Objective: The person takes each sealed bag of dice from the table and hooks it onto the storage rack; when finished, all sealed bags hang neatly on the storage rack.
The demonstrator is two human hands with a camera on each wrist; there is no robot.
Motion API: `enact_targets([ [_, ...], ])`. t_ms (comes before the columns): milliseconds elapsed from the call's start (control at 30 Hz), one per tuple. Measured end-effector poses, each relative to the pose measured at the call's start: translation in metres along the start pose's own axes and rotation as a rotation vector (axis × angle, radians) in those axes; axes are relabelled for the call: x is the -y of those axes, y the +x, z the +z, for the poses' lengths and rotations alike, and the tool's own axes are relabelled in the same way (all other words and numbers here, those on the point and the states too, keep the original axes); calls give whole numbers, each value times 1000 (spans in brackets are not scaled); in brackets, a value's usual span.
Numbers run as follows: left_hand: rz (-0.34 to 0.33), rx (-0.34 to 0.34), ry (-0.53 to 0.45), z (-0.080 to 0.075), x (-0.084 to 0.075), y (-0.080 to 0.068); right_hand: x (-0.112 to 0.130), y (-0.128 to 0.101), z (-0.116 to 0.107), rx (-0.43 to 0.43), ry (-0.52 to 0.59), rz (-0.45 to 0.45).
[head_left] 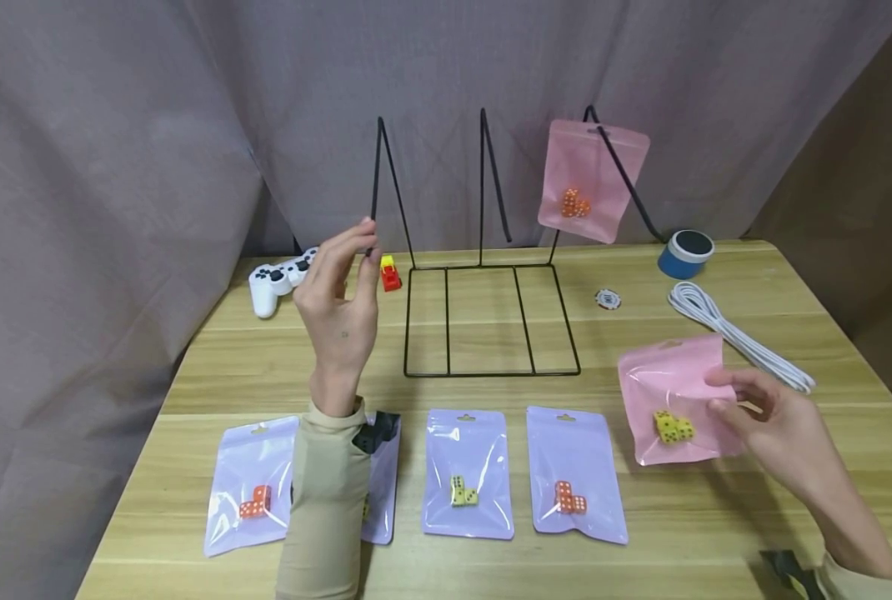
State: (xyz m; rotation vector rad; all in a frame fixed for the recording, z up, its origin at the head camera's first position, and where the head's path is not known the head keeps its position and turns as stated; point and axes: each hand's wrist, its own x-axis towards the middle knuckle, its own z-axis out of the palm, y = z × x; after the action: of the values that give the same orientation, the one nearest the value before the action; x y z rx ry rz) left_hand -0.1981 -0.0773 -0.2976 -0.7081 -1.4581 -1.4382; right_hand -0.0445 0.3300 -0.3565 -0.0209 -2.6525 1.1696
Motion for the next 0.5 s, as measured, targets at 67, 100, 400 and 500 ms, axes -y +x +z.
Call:
enact_targets([
  [67,-1,1,4,0,0,0,3,1,0,-13,11,7],
  [100,-2,2,6,0,0,0,4,2,0,-21,19,9],
  [400,-5,-1,2,0,1,-1,21,9,0,-151,52,36],
  [500,-8,-1,1,0,0,-1,27,11,1,-166,51,49],
])
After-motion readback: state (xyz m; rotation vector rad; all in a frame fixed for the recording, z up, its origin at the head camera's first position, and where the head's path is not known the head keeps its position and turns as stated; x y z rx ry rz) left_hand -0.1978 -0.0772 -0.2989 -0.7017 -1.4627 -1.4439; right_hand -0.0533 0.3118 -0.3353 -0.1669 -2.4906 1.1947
